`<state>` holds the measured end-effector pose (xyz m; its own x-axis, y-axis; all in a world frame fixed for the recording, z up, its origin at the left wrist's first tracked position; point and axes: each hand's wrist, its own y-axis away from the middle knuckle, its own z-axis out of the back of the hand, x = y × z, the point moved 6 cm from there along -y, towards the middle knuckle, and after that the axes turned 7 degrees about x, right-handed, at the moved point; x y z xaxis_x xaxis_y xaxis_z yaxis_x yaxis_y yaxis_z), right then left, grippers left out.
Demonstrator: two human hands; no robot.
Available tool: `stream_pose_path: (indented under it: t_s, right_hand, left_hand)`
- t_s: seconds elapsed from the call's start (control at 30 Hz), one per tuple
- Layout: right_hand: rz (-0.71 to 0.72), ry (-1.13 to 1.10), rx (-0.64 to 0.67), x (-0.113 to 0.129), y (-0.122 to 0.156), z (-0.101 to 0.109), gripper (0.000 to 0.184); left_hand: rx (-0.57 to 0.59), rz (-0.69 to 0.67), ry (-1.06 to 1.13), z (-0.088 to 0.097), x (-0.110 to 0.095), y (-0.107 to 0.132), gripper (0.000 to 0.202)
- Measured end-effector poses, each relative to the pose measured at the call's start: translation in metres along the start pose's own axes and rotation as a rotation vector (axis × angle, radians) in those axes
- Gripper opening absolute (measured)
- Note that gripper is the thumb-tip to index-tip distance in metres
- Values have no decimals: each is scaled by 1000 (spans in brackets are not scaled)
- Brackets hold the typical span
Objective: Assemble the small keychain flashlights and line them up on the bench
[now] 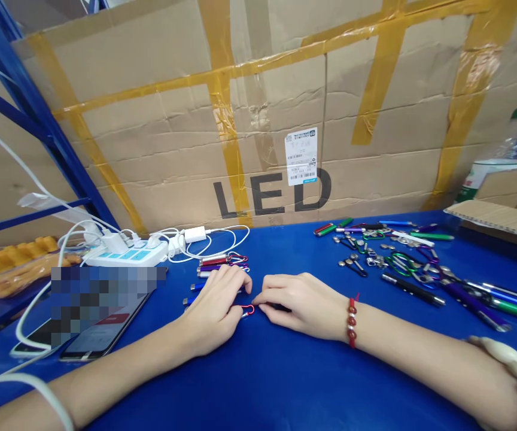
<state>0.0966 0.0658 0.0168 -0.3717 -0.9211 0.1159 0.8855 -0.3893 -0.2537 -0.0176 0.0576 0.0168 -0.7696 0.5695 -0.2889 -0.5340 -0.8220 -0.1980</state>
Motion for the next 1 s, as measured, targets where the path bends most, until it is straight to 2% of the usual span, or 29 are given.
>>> stream_pose_path:
  t_s: [0.23,0.4,0.47,0.57,0.67,0.8,1.0]
  right_hand:
    - [-81,-38,63,-5,-1,-2,27]
    - [-198,3,96,-7,-1,-1,26]
    - [-249,75,96,-9,-1,2,27]
    - [-357,185,74,-16,0,6,29]
    - [-501,283,45,-28,4,10,33]
    - [-704,335,11,-47,13,11,42]
    - [-894,354,3,-83,28,12,55]
  left_hand:
    - [-55,6,98,1,5,-1,25]
    - [-100,-137,150,6,-5,2,23]
    - [-51,-219,142,4,-13,4,22]
    - [91,-358,43,-5,-26,7,22]
    - [161,-419,-30,-9,-32,9,23]
    - [164,-415,-42,-10,-33,8,22]
    - [143,-421,-58,-10,-33,6,24]
